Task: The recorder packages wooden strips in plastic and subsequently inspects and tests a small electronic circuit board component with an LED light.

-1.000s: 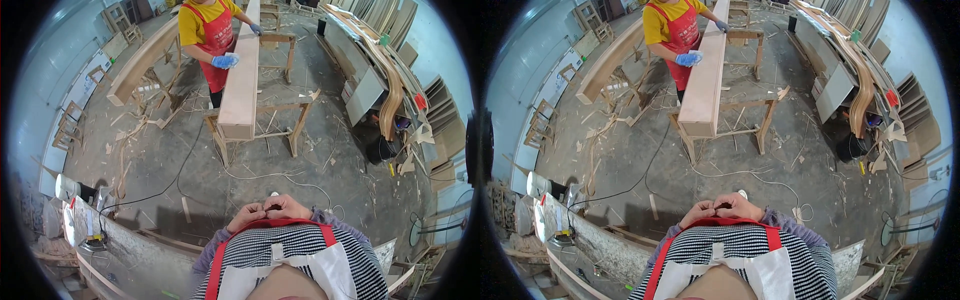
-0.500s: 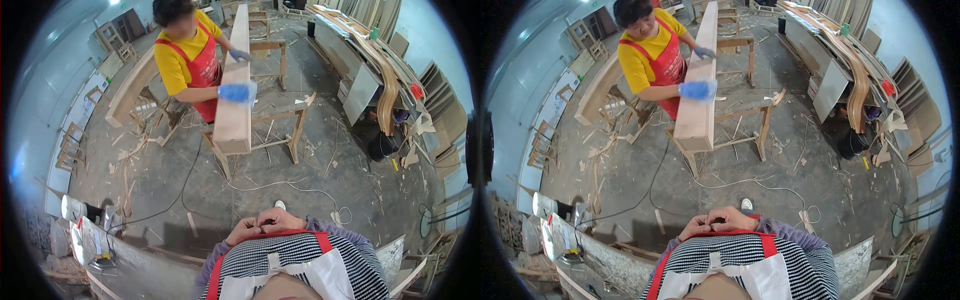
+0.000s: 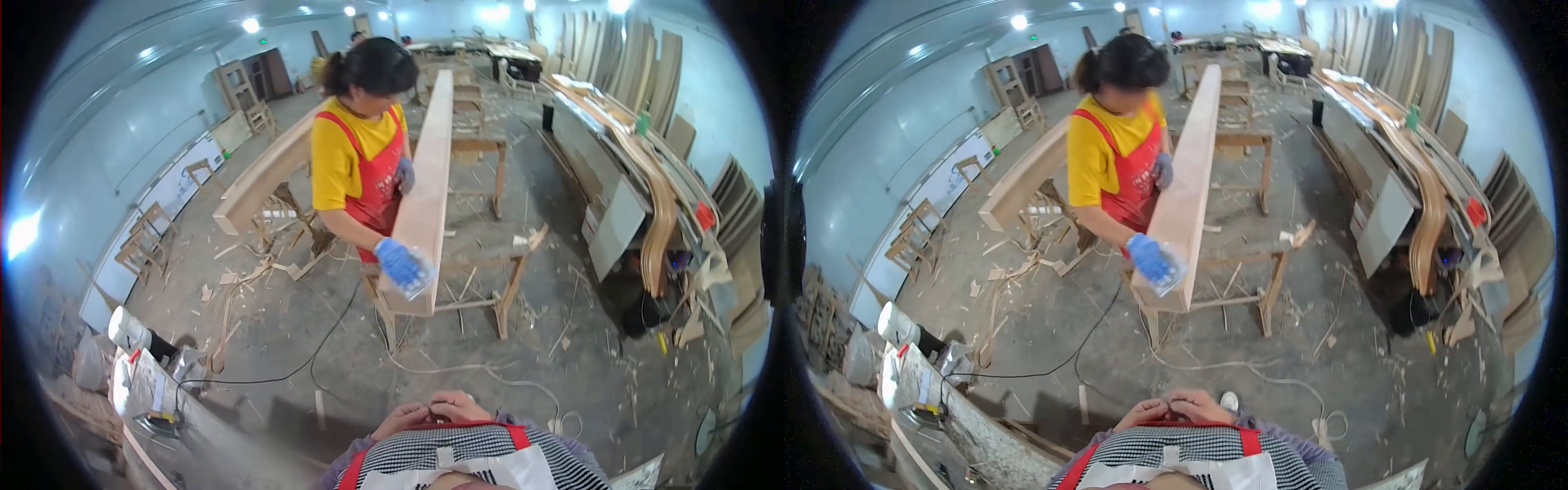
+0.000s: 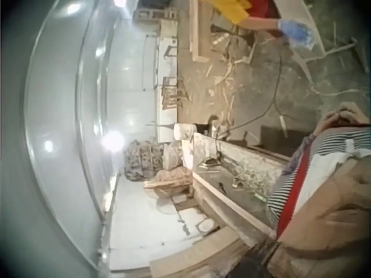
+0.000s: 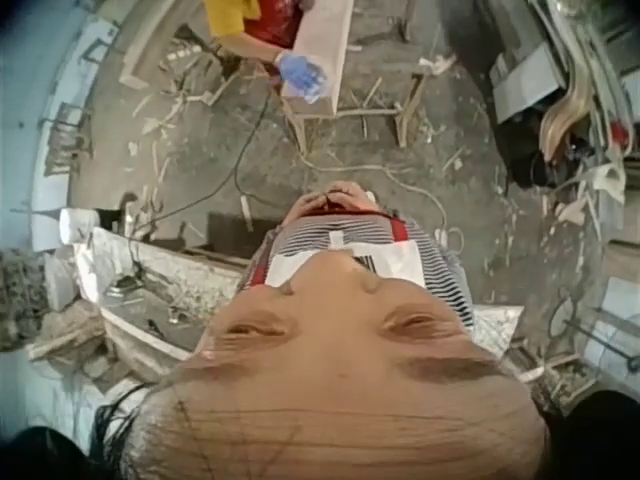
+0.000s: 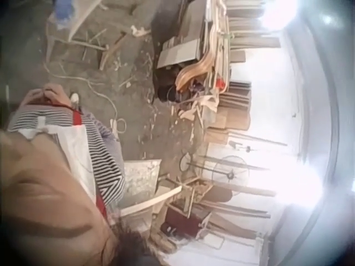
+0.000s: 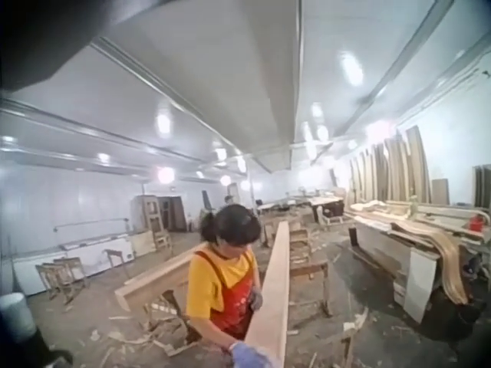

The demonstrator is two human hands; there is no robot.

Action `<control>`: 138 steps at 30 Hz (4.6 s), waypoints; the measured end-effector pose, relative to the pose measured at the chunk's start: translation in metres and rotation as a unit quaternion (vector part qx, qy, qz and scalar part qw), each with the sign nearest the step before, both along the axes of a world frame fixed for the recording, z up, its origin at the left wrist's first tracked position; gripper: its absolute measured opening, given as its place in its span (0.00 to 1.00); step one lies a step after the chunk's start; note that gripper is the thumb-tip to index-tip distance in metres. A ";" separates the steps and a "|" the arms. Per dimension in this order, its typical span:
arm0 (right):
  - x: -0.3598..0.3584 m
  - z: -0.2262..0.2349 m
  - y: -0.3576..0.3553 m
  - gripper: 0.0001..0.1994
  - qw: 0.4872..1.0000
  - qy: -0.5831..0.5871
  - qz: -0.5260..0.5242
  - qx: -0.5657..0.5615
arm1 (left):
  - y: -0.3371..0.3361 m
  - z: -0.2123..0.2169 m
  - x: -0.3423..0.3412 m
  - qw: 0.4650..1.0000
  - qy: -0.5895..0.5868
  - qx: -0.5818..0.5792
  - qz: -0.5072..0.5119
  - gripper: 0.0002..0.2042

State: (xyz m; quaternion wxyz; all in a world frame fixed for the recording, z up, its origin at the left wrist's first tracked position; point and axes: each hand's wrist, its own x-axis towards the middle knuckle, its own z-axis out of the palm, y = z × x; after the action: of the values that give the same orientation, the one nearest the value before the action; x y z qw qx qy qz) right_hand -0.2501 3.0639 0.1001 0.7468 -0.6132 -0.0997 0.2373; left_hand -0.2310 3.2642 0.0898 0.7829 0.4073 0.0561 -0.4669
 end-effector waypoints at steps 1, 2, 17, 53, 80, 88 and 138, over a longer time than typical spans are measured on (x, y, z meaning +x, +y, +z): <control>-0.001 0.003 0.005 0.06 0.999 0.029 -0.019 0.003 | 0.002 0.003 -0.002 1.000 0.010 0.008 0.017 0.05; -0.002 0.002 0.007 0.06 0.997 0.058 -0.042 0.005 | 0.003 0.003 0.001 0.999 0.019 0.015 0.029 0.05; -0.009 -0.039 0.015 0.06 0.992 0.076 -0.094 -0.027 | 0.023 -0.033 -0.004 0.997 -0.076 0.014 -0.002 0.06; -0.110 -0.064 -0.275 0.05 0.926 0.078 -0.315 0.194 | -0.319 0.003 -0.002 0.942 -0.085 0.120 -0.302 0.05; -0.136 -0.064 -0.406 0.06 0.966 0.016 -0.186 0.176 | -0.417 -0.052 -0.053 0.984 -0.078 -0.004 -0.163 0.12; -0.121 -0.033 -0.436 0.05 0.979 0.016 -0.175 0.107 | -0.433 -0.043 -0.070 0.977 -0.138 0.078 -0.143 0.09; -0.089 -0.032 -0.206 0.06 0.955 0.222 -0.065 0.185 | -0.202 -0.034 -0.057 0.973 -0.177 0.030 -0.142 0.13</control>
State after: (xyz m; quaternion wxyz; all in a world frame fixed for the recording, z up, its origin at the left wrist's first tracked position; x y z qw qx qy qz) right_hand -0.3392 2.8577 0.0684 0.8643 -0.4013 0.0668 0.2957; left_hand -0.2882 3.0623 0.0557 0.6933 0.5106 -0.1283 -0.4922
